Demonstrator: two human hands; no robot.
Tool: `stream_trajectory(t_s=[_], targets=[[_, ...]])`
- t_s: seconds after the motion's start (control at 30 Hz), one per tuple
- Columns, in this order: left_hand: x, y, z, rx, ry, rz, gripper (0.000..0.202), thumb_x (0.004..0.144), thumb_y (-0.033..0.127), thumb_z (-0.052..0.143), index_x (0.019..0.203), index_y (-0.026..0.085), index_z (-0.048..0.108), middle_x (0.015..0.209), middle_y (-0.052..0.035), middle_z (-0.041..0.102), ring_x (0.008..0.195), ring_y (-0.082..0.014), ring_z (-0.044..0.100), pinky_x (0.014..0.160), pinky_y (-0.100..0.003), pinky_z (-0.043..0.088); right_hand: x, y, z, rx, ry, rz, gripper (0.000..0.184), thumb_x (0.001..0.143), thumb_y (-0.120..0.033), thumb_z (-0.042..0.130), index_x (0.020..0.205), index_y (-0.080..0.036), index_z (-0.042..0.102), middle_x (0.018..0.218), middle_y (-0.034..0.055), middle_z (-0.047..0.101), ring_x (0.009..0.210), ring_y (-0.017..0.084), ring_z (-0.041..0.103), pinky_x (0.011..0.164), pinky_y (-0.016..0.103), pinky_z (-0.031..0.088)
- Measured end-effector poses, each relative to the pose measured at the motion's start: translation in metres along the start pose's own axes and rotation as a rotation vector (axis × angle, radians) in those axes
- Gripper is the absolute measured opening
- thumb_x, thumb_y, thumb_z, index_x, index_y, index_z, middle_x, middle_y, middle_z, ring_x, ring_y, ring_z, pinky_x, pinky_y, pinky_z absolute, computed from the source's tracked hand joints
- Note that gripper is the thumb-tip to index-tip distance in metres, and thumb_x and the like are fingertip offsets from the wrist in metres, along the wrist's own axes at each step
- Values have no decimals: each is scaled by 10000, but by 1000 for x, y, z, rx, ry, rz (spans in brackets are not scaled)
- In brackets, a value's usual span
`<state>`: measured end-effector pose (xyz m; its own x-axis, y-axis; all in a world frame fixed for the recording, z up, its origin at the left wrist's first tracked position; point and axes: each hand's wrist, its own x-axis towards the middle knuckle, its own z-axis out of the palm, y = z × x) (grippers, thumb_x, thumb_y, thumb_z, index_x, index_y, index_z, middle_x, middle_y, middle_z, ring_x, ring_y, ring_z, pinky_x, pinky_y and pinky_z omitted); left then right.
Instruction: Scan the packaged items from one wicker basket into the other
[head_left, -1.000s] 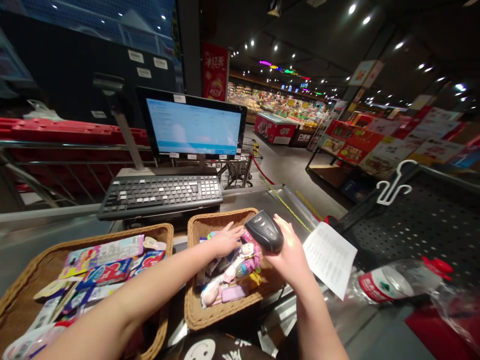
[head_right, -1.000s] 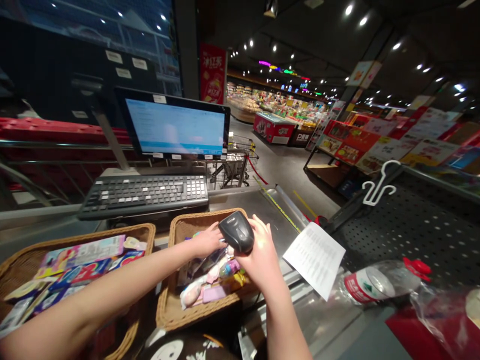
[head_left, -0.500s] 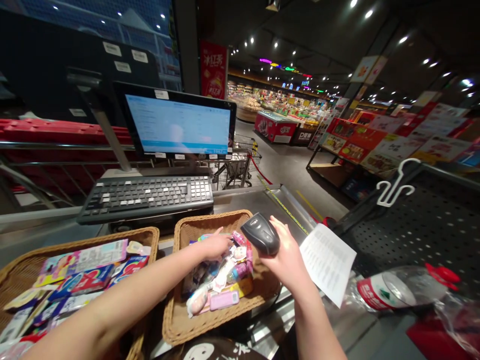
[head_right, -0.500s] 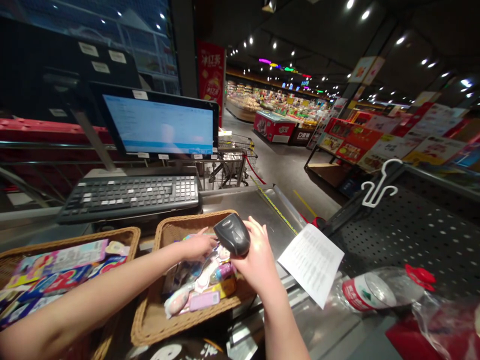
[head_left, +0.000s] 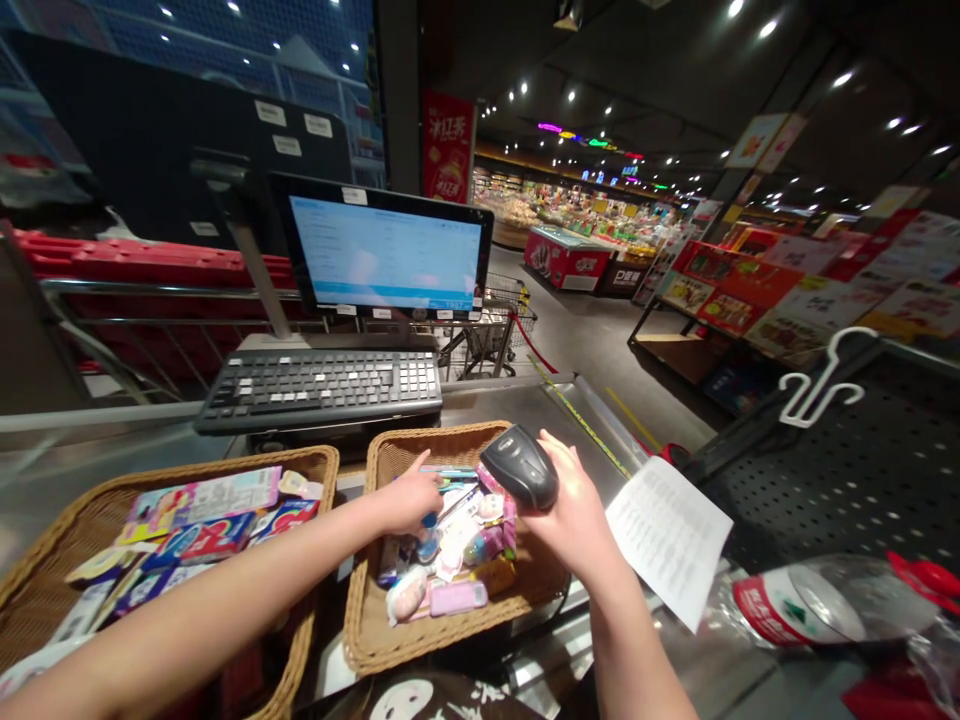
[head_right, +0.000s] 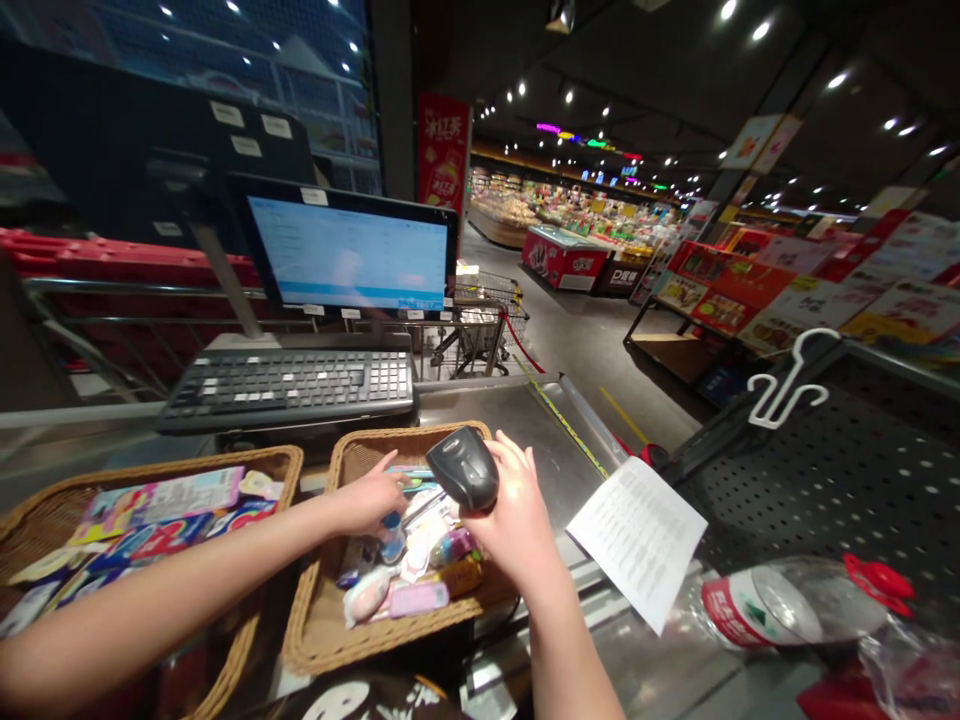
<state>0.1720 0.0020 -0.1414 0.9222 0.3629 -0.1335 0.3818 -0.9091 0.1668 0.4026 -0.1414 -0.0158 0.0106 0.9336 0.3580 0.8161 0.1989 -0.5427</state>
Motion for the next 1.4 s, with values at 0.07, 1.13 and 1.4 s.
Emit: stream_trajectory(t_s=[0.07,1.13,1.4], targets=[[-2,-1,-1,37,15,17,211,605,384,835,711,249,712,912,-32,743,1259,-319,512,1144,-641,-74,0,-3,1,-5,-3,-12,494,709,-217,641,1201,-207,602,1308,123,606,1387,346,406,1171,641,185],[-211,-12,-139,31,927,-328,227,852,427,636,941,227,696,1614,-96,215,1464,-327,252,1174,-623,62,24,-155,35,-18,90,-434,520,751,-153,595,1260,-257,557,1346,97,550,1399,351,364,1140,654,253],[-259,-21,-138,73,1018,-472,224,846,430,636,925,231,704,1612,-77,233,1477,-304,227,1188,-594,74,28,-195,66,12,-41,-460,489,720,-136,585,1195,-249,605,1336,94,555,1425,355,319,1159,668,186]])
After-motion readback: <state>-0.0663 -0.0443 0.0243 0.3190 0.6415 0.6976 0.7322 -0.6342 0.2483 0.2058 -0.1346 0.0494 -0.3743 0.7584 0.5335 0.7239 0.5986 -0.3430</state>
